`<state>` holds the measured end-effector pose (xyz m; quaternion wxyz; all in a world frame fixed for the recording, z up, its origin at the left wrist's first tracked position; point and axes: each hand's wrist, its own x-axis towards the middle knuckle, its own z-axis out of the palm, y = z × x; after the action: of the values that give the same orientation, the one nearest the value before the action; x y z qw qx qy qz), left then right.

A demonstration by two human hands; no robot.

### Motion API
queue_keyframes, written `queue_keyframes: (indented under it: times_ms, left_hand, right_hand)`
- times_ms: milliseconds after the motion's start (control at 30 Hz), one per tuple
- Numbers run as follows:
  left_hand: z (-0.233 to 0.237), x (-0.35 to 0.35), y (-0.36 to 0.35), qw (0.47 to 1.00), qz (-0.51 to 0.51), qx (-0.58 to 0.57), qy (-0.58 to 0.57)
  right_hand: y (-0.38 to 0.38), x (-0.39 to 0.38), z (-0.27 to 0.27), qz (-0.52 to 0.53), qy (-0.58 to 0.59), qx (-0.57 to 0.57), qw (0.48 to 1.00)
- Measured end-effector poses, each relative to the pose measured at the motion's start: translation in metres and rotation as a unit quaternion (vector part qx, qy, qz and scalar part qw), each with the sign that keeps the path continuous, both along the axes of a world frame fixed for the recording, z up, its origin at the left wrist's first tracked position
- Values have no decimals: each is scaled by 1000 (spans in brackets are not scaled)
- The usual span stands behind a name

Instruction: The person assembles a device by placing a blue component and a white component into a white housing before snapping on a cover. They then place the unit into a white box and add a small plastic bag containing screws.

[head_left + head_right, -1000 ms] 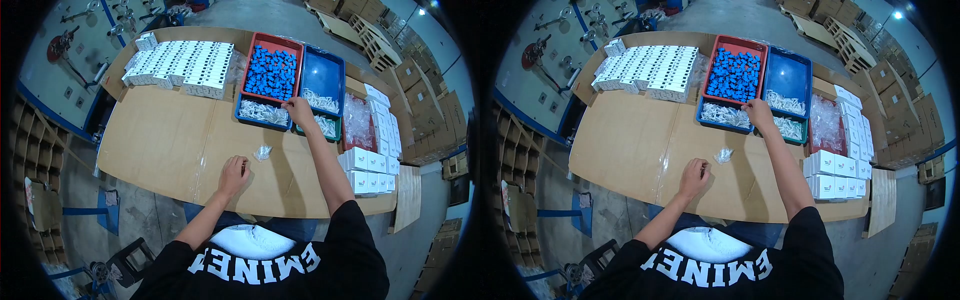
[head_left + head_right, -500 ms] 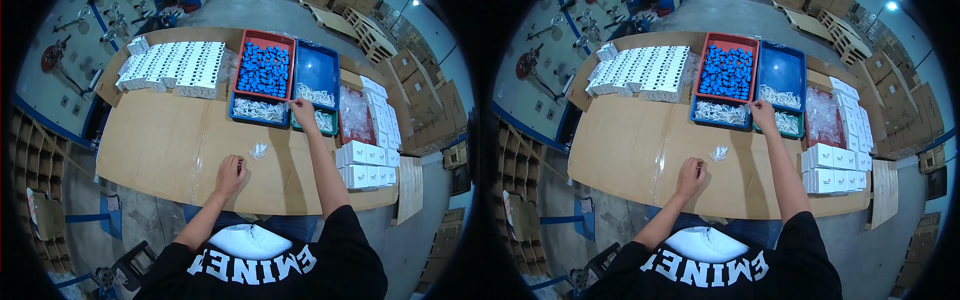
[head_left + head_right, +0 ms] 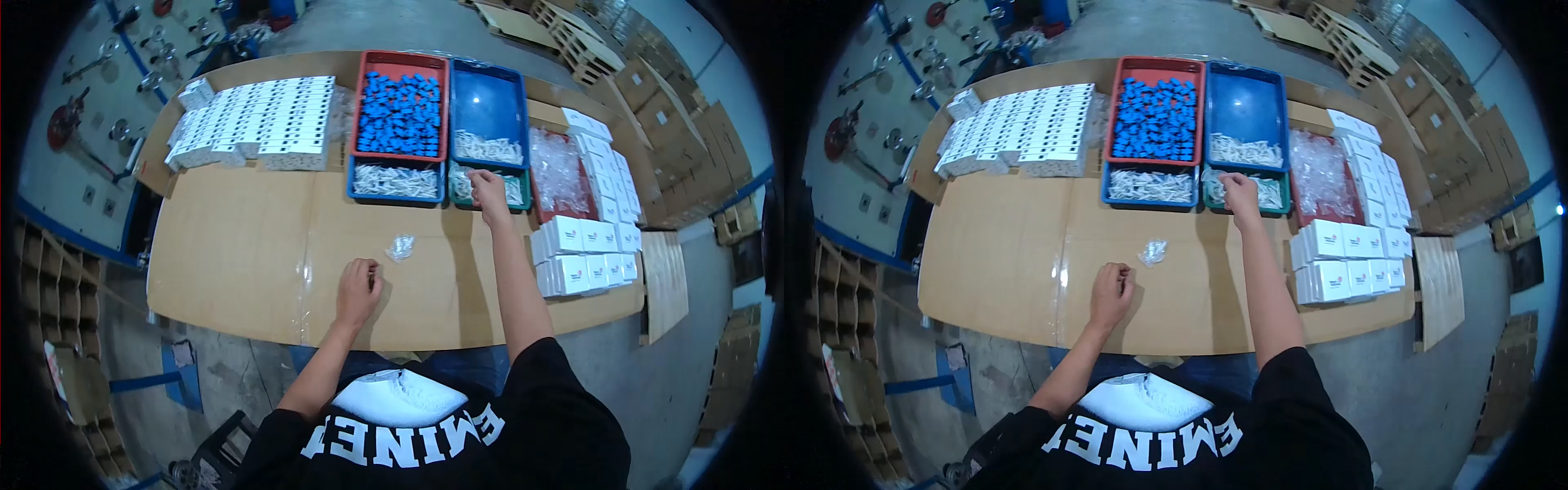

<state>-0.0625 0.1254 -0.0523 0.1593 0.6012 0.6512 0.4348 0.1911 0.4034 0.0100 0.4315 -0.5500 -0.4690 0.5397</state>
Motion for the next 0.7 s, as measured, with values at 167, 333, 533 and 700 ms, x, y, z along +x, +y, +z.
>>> queue_keyframes:
  times_ms: [167, 333, 533, 700]
  left_hand:
    - [3, 1, 0, 1000, 8, -4, 16]
    - [4, 0, -1, 1000, 3, -12, 15]
    - [6, 1, 1, 1000, 6, -14, 14]
    - [2, 0, 0, 1000, 0, -5, 31]
  right_hand:
    - [41, 101, -26, -199, 147, 125, 961]
    - [18, 99, 26, -195, -3, 70, 978]
    - [-115, -4, -23, 235, -267, 274, 894]
    - [-158, -54, -27, 266, -334, 441, 789]
